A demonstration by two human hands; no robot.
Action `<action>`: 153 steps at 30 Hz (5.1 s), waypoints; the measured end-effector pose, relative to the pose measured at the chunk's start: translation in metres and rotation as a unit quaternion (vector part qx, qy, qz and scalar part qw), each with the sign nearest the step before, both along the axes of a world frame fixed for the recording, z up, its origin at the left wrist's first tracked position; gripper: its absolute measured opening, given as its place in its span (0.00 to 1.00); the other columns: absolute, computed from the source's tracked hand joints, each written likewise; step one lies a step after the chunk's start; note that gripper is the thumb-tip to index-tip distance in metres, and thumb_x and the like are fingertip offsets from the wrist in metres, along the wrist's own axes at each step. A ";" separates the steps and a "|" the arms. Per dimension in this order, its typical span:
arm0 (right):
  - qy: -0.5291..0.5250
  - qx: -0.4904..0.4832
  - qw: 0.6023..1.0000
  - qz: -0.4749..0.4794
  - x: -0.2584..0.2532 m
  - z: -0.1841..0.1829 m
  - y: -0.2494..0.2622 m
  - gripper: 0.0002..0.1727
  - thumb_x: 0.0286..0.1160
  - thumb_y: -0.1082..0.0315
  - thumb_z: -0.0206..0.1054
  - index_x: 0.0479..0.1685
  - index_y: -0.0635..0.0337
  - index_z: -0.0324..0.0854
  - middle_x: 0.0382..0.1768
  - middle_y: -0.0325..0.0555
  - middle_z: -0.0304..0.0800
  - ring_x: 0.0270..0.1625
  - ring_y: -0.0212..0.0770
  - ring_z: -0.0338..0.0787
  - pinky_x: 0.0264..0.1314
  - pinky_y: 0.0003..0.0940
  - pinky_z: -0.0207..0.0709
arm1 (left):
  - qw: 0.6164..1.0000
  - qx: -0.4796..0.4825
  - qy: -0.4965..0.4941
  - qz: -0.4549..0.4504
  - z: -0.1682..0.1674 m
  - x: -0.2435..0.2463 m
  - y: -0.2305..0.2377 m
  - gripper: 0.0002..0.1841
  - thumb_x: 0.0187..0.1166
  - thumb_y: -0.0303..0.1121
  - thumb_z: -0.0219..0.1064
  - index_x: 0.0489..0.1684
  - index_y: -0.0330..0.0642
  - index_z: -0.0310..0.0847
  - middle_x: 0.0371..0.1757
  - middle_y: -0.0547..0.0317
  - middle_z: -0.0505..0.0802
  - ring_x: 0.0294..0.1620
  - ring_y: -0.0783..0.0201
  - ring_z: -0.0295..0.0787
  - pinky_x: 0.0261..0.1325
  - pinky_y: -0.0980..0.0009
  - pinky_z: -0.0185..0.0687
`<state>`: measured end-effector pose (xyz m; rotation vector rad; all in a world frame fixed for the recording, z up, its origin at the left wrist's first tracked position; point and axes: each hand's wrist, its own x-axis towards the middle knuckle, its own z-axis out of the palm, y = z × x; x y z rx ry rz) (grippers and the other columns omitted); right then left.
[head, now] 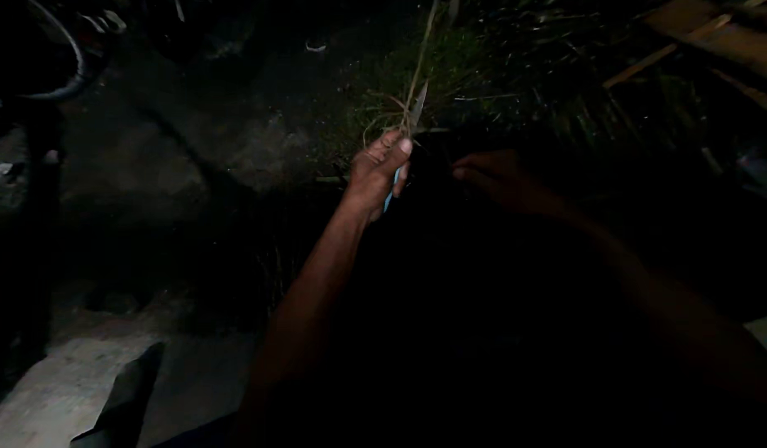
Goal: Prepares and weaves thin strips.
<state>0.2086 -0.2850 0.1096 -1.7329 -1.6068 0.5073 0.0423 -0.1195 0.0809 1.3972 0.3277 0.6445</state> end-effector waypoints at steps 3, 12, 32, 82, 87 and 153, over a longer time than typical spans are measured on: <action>-0.036 0.034 0.998 -0.030 0.003 -0.008 -0.003 0.18 0.92 0.64 0.54 0.60 0.65 0.86 0.39 0.49 0.91 0.37 0.33 0.87 0.46 0.32 0.83 | 1.000 -0.001 -0.006 0.005 -0.001 0.001 0.008 0.15 0.90 0.30 0.54 0.69 0.36 0.76 0.16 0.70 0.78 0.11 0.76 0.72 0.16 0.82 0.74; -0.085 0.033 0.995 -0.050 0.015 0.001 -0.017 0.17 0.91 0.63 0.55 0.57 0.62 0.88 0.39 0.47 0.91 0.36 0.32 0.87 0.45 0.32 0.82 | 0.999 0.009 -0.015 0.037 -0.001 0.011 0.030 0.09 0.90 0.28 0.54 0.59 0.44 0.78 0.17 0.70 0.82 0.11 0.77 0.75 0.15 0.83 0.74; -0.066 -0.003 0.997 -0.039 0.018 0.003 -0.024 0.17 0.92 0.63 0.54 0.57 0.64 0.86 0.41 0.49 0.91 0.40 0.38 0.88 0.48 0.39 0.83 | 0.991 0.101 0.029 0.085 -0.005 0.024 0.020 0.16 0.90 0.30 0.57 0.70 0.34 0.77 0.20 0.70 0.81 0.16 0.77 0.74 0.20 0.82 0.73; -0.119 0.015 0.991 -0.063 0.026 0.002 -0.027 0.17 0.91 0.62 0.55 0.55 0.62 0.88 0.39 0.48 0.91 0.38 0.36 0.88 0.45 0.38 0.82 | 0.998 -0.050 -0.021 -0.041 -0.014 0.030 0.001 0.20 0.93 0.34 0.49 0.79 0.42 0.68 0.20 0.68 0.77 0.14 0.74 0.73 0.17 0.80 0.75; -0.119 0.011 0.991 -0.056 0.028 0.000 -0.027 0.18 0.92 0.59 0.53 0.56 0.59 0.87 0.41 0.46 0.92 0.41 0.34 0.89 0.48 0.38 0.83 | 0.998 -0.046 -0.047 0.017 -0.008 0.022 0.009 0.22 0.93 0.32 0.50 0.83 0.41 0.65 0.20 0.66 0.78 0.13 0.73 0.73 0.16 0.79 0.74; 0.272 0.170 0.920 0.226 0.113 -0.089 0.122 0.13 0.86 0.67 0.60 0.52 0.62 0.89 0.37 0.43 0.93 0.29 0.29 0.89 0.29 0.26 0.86 | 0.981 0.174 -0.072 -0.047 0.032 0.044 0.030 0.12 0.81 0.25 0.62 0.25 0.50 0.83 0.21 0.72 0.84 0.16 0.76 0.74 0.20 0.81 0.74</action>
